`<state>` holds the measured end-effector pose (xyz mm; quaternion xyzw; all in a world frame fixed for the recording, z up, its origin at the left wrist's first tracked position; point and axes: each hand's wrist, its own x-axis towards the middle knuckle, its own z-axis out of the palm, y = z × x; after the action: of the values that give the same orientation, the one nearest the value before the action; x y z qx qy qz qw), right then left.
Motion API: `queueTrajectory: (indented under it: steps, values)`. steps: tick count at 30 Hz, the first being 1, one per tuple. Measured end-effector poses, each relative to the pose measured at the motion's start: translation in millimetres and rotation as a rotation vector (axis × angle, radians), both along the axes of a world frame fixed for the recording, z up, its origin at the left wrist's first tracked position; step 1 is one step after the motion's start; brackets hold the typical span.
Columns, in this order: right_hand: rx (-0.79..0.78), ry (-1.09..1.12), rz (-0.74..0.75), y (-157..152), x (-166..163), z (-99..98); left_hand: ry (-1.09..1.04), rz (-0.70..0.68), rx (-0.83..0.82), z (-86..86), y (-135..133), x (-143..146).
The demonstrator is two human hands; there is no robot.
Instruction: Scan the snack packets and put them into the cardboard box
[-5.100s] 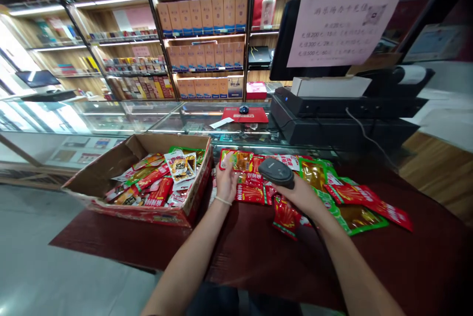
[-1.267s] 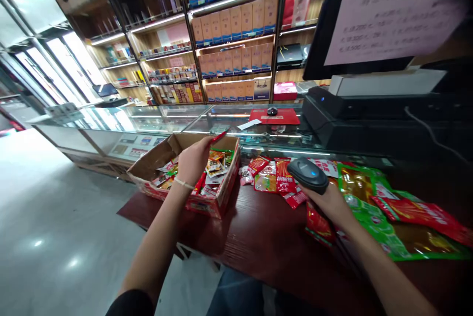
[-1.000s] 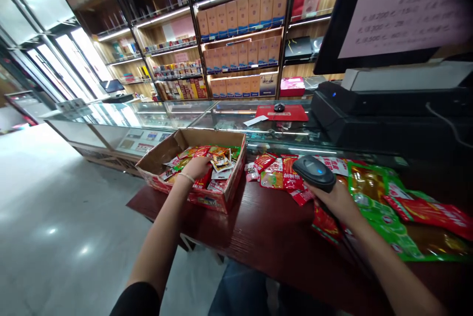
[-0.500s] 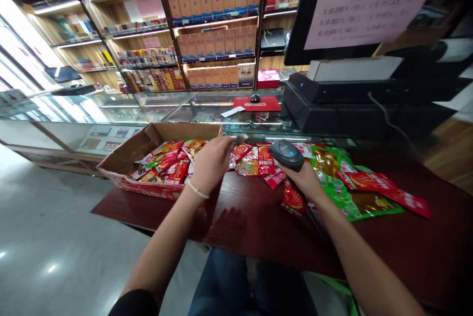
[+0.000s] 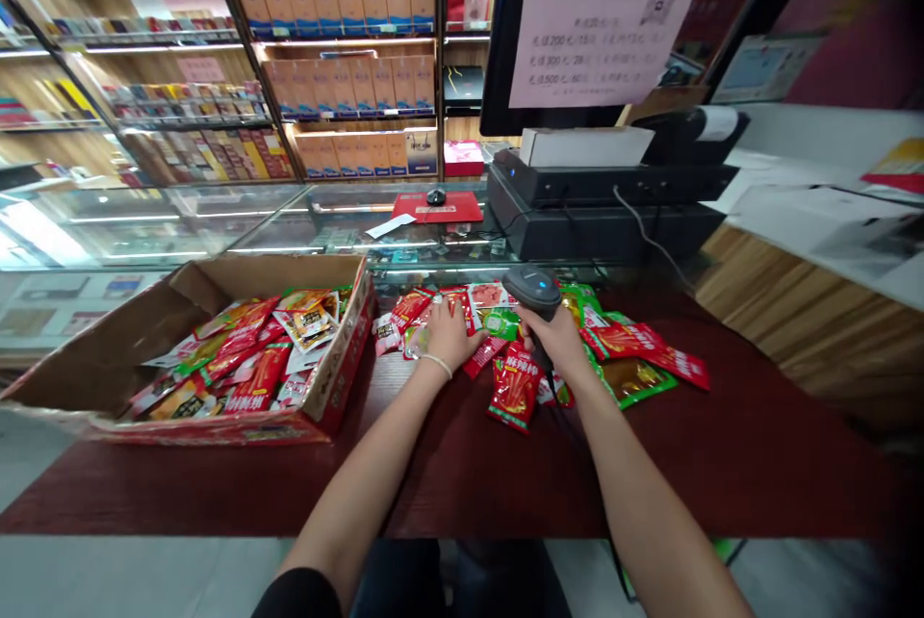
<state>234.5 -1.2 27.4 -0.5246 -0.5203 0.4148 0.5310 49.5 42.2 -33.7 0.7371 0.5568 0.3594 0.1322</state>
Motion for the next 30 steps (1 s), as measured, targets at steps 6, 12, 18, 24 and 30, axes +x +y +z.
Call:
queueTrajectory:
  steps: [6, 12, 18, 24, 30]
  values:
    - [0.015, -0.022, -0.002, 1.5, 1.3, -2.9, -0.027, -0.034, -0.061, -14.5, -1.1, 0.8]
    - [-0.013, -0.074, 0.011, 1.6, -2.0, -7.9, -0.04, -0.2, 0.007, -12.5, -5.6, -10.4]
    - [0.008, -0.021, 0.014, 0.5, -6.8, -11.2, -0.201, -0.158, 0.151, -4.2, -17.1, -43.6]
    - [0.004, -0.09, 0.087, -4.4, -11.3, -9.3, -0.679, 0.112, 0.111, -7.0, -15.8, -63.1]
    - [-0.069, -0.242, 0.193, -10.7, -21.5, -7.1, -0.965, 0.119, 0.012, -23.4, -3.8, -67.0]
